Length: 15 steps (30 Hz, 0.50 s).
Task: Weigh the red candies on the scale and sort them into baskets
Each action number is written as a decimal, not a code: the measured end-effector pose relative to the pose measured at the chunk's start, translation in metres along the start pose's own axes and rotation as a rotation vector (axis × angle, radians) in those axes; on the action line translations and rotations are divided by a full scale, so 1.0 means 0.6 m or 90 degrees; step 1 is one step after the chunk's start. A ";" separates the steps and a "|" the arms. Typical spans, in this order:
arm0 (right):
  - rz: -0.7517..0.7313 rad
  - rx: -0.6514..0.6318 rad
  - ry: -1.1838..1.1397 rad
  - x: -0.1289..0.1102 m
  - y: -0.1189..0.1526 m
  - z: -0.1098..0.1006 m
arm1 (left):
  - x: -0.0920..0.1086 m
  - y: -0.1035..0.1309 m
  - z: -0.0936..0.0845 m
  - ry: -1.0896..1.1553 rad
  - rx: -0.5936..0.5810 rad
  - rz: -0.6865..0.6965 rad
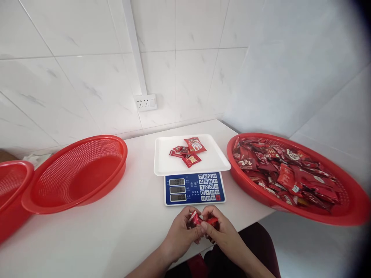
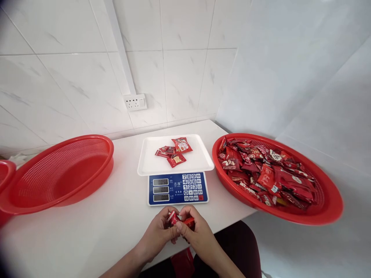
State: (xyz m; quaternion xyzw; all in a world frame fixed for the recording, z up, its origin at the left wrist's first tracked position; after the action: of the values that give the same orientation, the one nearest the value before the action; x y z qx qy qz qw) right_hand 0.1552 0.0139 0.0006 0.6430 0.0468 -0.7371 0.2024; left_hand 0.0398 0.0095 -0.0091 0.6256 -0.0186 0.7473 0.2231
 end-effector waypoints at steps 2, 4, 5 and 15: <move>0.022 -0.014 -0.025 0.008 0.000 -0.002 | 0.001 0.002 0.002 0.018 0.004 0.000; 0.032 -0.048 -0.059 0.013 0.001 -0.004 | 0.005 0.005 0.006 0.021 -0.007 0.022; 0.035 -0.068 -0.076 0.015 0.001 -0.004 | 0.007 0.007 0.009 0.009 -0.015 0.038; 0.072 -0.250 -0.210 0.026 -0.018 -0.012 | 0.030 0.024 0.020 -0.272 -0.057 0.087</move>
State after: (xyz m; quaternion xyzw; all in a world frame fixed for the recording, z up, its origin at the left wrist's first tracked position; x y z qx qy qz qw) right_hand 0.1566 0.0227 -0.0175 0.4641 0.1193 -0.7962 0.3693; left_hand 0.0437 -0.0012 0.0142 0.7566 -0.1411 0.6095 0.1904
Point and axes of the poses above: each hand's wrist, its own y-axis away from the middle knuckle, its own z-axis out of the palm, x = y × z, the point moved 4 cm from there along -y, towards the middle knuckle, and after that the axes turned 7 degrees about -y, right-handed, at the moved point
